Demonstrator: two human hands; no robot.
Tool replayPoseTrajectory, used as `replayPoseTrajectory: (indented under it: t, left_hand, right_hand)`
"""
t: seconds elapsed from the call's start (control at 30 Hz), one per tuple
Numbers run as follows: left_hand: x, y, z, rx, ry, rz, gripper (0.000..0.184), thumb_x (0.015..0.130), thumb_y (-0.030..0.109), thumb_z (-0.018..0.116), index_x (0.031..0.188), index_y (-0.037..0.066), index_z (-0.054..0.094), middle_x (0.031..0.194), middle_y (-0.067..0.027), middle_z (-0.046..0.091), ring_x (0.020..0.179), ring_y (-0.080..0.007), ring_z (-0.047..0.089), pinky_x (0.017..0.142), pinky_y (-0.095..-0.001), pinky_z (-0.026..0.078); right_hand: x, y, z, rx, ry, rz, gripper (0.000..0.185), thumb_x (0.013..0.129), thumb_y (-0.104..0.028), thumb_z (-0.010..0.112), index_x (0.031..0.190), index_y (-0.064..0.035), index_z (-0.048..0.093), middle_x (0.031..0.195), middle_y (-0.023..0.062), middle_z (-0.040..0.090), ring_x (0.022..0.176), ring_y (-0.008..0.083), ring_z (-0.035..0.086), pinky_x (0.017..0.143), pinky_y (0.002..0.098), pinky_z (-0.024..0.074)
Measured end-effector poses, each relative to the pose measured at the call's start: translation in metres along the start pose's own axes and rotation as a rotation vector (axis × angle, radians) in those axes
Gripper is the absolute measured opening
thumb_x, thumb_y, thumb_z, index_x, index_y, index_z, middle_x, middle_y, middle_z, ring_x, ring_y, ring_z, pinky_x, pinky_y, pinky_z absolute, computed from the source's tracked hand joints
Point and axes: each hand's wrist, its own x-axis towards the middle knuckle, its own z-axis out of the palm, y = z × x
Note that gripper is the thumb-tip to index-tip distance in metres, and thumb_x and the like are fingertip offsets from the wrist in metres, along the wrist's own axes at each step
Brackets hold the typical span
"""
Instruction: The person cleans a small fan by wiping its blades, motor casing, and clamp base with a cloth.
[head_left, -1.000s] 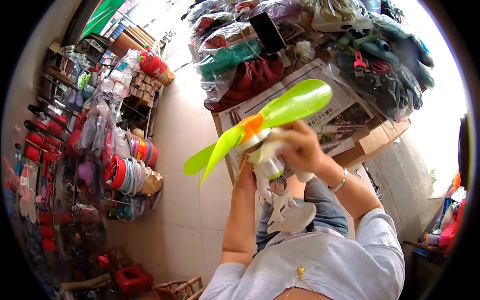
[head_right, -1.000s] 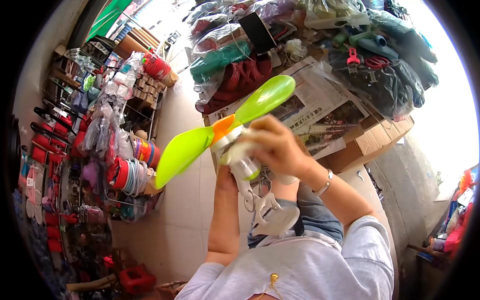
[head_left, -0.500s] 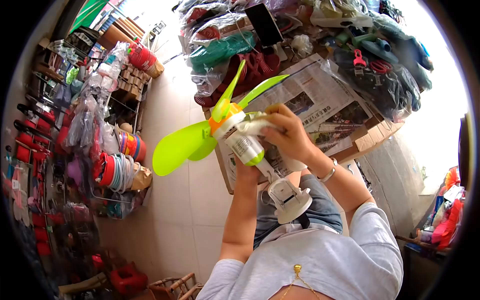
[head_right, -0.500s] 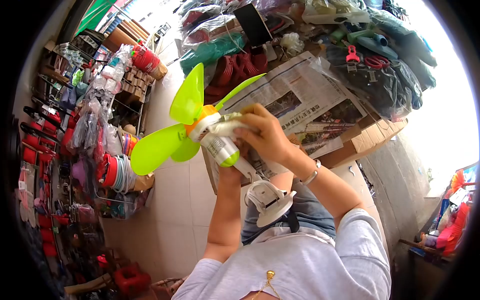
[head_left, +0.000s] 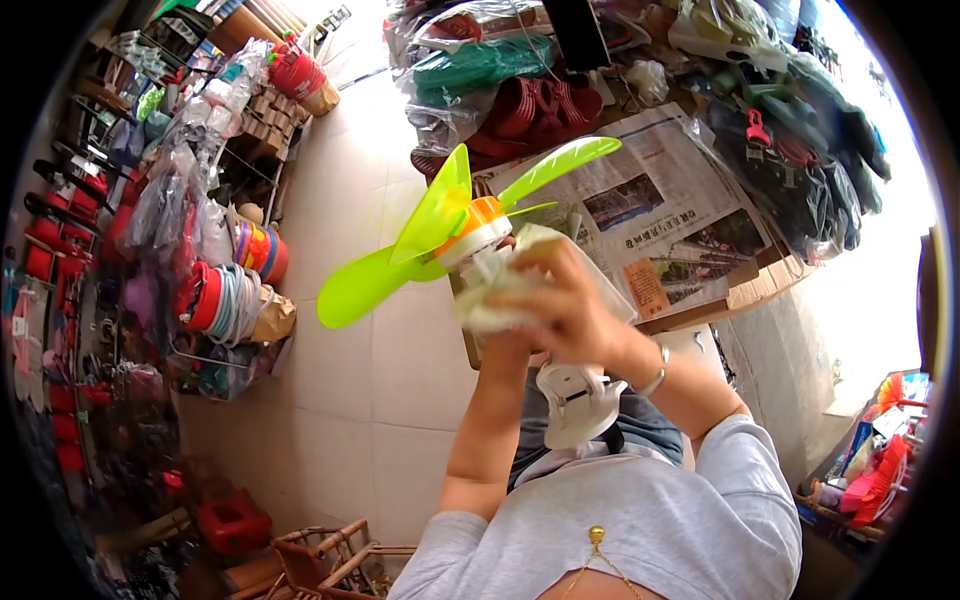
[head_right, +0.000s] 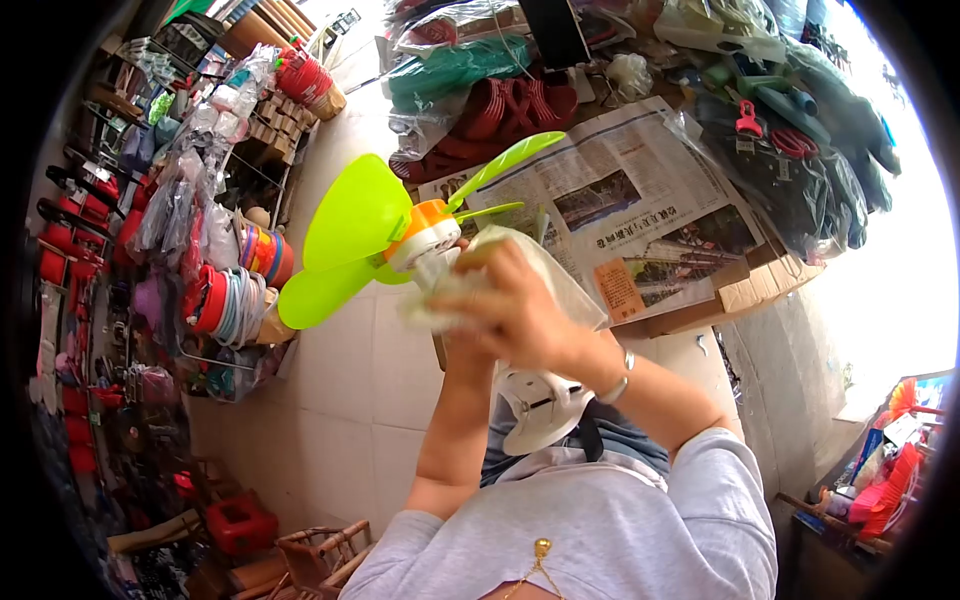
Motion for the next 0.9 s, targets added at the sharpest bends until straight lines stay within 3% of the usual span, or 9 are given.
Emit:
replayPoseTrajectory:
  t: [0.13,0.2,0.3,0.4,0.47,0.57,0.67,0.77,0.9]
  left_hand:
    - [-0.003,-0.003,-0.008,0.004,-0.037,-0.019,0.047,0.099,0.039,0.051,0.137,0.013,0.043,0.128,-0.0068,0.051,0.121,-0.0193,0.05,0.103,-0.036,0.043]
    - [0.005,0.0,-0.005,-0.029,-0.034,-0.003,0.047,0.099,0.04,0.05,0.137,0.013,0.042,0.129,-0.0069,0.05,0.122,-0.0193,0.049,0.104,-0.0363,0.041]
    - [0.006,-0.005,-0.019,0.039,-0.063,-0.033,0.048,0.099,0.04,0.048,0.137,0.013,0.042,0.13,-0.0071,0.048,0.124,-0.0193,0.047,0.106,-0.0367,0.039]
    - [-0.007,-0.023,-0.05,0.719,-0.291,-0.122,0.049,0.1,0.042,0.04,0.138,0.011,0.039,0.134,-0.008,0.041,0.133,-0.0184,0.034,0.115,-0.0383,0.025]
    - [-0.005,-0.028,-0.047,0.442,-0.308,-0.086,0.048,0.1,0.039,0.043,0.138,0.011,0.039,0.133,-0.0073,0.043,0.13,-0.0186,0.038,0.112,-0.0374,0.03]
    - [0.003,-0.019,-0.031,-0.151,-0.27,0.013,0.046,0.1,0.033,0.049,0.139,0.01,0.039,0.131,-0.0062,0.048,0.125,-0.0191,0.046,0.107,-0.036,0.039]
    - [-0.002,-0.014,-0.028,-0.065,-0.122,-0.032,0.046,0.1,0.033,0.049,0.14,0.011,0.038,0.132,-0.0066,0.048,0.125,-0.0197,0.046,0.107,-0.0367,0.039]
    - [-0.025,-0.022,-0.048,0.183,-0.148,-0.144,0.047,0.1,0.033,0.049,0.14,0.011,0.038,0.133,-0.007,0.047,0.125,-0.0203,0.047,0.107,-0.0375,0.039]
    - [-0.019,-0.018,-0.041,0.227,-0.19,-0.153,0.047,0.1,0.033,0.049,0.141,0.011,0.038,0.135,-0.0076,0.047,0.125,-0.0212,0.047,0.107,-0.0385,0.039]
  right_hand:
    - [-0.004,0.01,-0.007,-0.097,-0.165,-0.267,0.034,0.083,-0.032,0.066,0.112,-0.016,0.072,0.11,0.0109,0.055,0.103,0.0296,0.051,0.091,0.0406,0.0428]
    - [0.0,0.021,-0.006,0.14,-0.019,0.104,0.036,0.079,-0.015,0.071,0.115,-0.0134,0.071,0.107,0.0123,0.056,0.101,0.0313,0.054,0.09,0.0418,0.045]
    - [-0.002,0.024,-0.002,0.13,0.043,0.15,0.038,0.077,-0.014,0.072,0.115,-0.0135,0.071,0.105,0.0136,0.056,0.101,0.0321,0.054,0.09,0.0416,0.0455]
    - [-0.009,-0.007,0.002,-0.025,-0.024,-0.158,0.04,0.07,-0.016,0.068,0.11,-0.0181,0.073,0.104,0.0104,0.056,0.099,0.0292,0.053,0.089,0.0425,0.0454]
    - [-0.014,-0.005,0.001,-0.069,-0.092,-0.228,0.038,0.072,-0.016,0.067,0.109,-0.0177,0.073,0.105,0.0109,0.056,0.099,0.0299,0.053,0.089,0.0421,0.045]
    - [-0.018,0.023,-0.002,0.14,0.018,0.104,0.033,0.085,-0.019,0.062,0.114,-0.008,0.07,0.111,0.015,0.053,0.103,0.0313,0.053,0.092,0.0416,0.0435]
    - [-0.018,0.018,0.001,0.137,0.083,0.248,0.036,0.08,-0.01,0.067,0.115,-0.0133,0.071,0.109,0.0148,0.056,0.1,0.0325,0.054,0.09,0.0427,0.045]
    - [-0.029,-0.012,0.003,-0.037,-0.045,-0.091,0.045,0.066,-0.012,0.071,0.11,-0.0196,0.073,0.113,0.0091,0.056,0.104,0.0316,0.051,0.09,0.0435,0.0457]
    - [-0.029,-0.003,-0.006,-0.078,-0.093,-0.135,0.042,0.067,-0.015,0.075,0.109,-0.0189,0.073,0.113,0.0097,0.056,0.101,0.0307,0.051,0.089,0.0425,0.0456]
